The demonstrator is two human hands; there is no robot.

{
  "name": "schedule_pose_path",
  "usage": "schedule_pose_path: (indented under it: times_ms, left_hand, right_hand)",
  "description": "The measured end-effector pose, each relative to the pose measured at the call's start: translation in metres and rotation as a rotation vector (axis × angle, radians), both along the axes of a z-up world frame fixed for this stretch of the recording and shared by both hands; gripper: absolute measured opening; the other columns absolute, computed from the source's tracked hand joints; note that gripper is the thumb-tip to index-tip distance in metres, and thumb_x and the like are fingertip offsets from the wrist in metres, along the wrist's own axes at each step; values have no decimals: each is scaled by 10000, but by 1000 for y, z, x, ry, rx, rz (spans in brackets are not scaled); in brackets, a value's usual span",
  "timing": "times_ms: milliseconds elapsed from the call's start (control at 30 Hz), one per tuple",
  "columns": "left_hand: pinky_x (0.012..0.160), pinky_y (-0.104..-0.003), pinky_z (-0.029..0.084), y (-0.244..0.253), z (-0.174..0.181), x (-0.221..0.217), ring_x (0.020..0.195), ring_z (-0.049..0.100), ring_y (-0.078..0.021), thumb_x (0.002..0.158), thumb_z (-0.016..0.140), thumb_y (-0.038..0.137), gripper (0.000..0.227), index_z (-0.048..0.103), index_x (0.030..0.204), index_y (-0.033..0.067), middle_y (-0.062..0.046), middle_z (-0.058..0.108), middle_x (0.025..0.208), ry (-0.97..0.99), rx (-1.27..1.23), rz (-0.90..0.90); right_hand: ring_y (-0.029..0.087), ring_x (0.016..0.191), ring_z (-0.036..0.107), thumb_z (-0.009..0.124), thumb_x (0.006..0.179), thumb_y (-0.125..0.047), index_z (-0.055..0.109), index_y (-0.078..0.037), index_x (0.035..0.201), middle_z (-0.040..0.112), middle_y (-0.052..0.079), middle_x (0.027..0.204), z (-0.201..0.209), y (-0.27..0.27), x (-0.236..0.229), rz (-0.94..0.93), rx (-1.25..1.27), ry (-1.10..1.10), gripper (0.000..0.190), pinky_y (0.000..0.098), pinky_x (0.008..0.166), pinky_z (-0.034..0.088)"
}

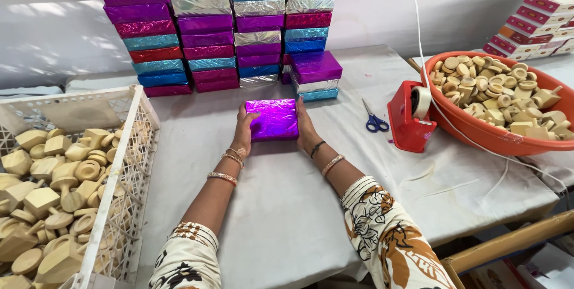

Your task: The person places wooden toys into a small box and closes it. They then cut a piece of shiny pink wrapping paper using scissors and wrap the box with the paper, securing it with tape.

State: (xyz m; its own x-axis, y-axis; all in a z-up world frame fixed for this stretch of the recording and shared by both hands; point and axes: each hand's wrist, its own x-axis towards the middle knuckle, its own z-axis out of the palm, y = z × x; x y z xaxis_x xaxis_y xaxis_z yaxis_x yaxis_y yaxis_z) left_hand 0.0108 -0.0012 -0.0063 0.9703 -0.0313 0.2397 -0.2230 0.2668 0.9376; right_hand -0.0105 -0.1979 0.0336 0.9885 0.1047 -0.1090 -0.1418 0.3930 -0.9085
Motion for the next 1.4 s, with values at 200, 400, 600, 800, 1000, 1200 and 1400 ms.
schedule_pose_path:
  times_ms: [200, 400, 600, 800, 1000, 1200, 1400]
  left_hand:
    - [947, -330, 506, 10, -19, 27, 1003, 617, -172, 816, 668, 113, 635, 437, 1403, 34, -118, 605, 1170, 70, -231, 13]
    - [894, -352, 562, 74, 4, 39, 999, 636, -221, 773, 712, 61, 614, 391, 1293, 8, -141, 573, 1140, 68, -274, 294]
    - [892, -327, 550, 115, -23, 67, 984, 637, -198, 778, 753, 30, 550, 405, 1203, 9, -129, 589, 1116, 18, -264, 444]
    - [849, -320, 548, 92, -6, 97, 922, 643, -201, 731, 786, 42, 559, 436, 1166, 4, -129, 601, 1064, -21, -169, 425]
    - [861, -331, 530, 47, -10, 125, 952, 629, -217, 719, 804, 91, 591, 453, 1183, -13, -142, 597, 1082, -21, -46, 444]
    - [874, -342, 513, 20, 8, 117, 987, 615, -223, 721, 784, 102, 609, 428, 1199, -22, -160, 580, 1108, 86, -17, 419]
    - [891, -361, 501, 11, -9, 160, 995, 614, -245, 712, 789, 96, 640, 417, 1201, -82, -196, 581, 1115, 99, -4, 461]
  right_hand:
    - [325, 1419, 513, 297, 932, -809, 250, -101, 1598, 481, 221, 1567, -21, -15, 28, 89, -1, -105, 974, 477, 1126, 457]
    - [322, 799, 601, 339, 946, -781, 463, -78, 1364, 620, 218, 1115, -42, -66, 61, -307, -64, 19, 827, 471, 638, 557]
    - [207, 618, 642, 459, 1043, -567, 598, -28, 1061, 642, 115, 778, -40, -68, 49, -230, -271, -60, 557, 355, 542, 561]
    - [147, 651, 632, 649, 991, -376, 632, -30, 1054, 647, 69, 800, -47, -53, 51, -206, -554, -234, 351, 327, 562, 548]
    - [209, 710, 698, 530, 950, -529, 392, -170, 1251, 658, 137, 978, 12, -28, 9, -52, -221, -124, 488, 352, 608, 612]
    - [213, 677, 664, 526, 989, -553, 451, -84, 1223, 635, 151, 954, -14, -33, 16, -167, -275, -154, 530, 360, 557, 595]
    - [185, 618, 645, 533, 1033, -387, 507, -38, 1148, 648, 122, 827, -29, -40, 34, -206, -321, -116, 368, 342, 514, 576]
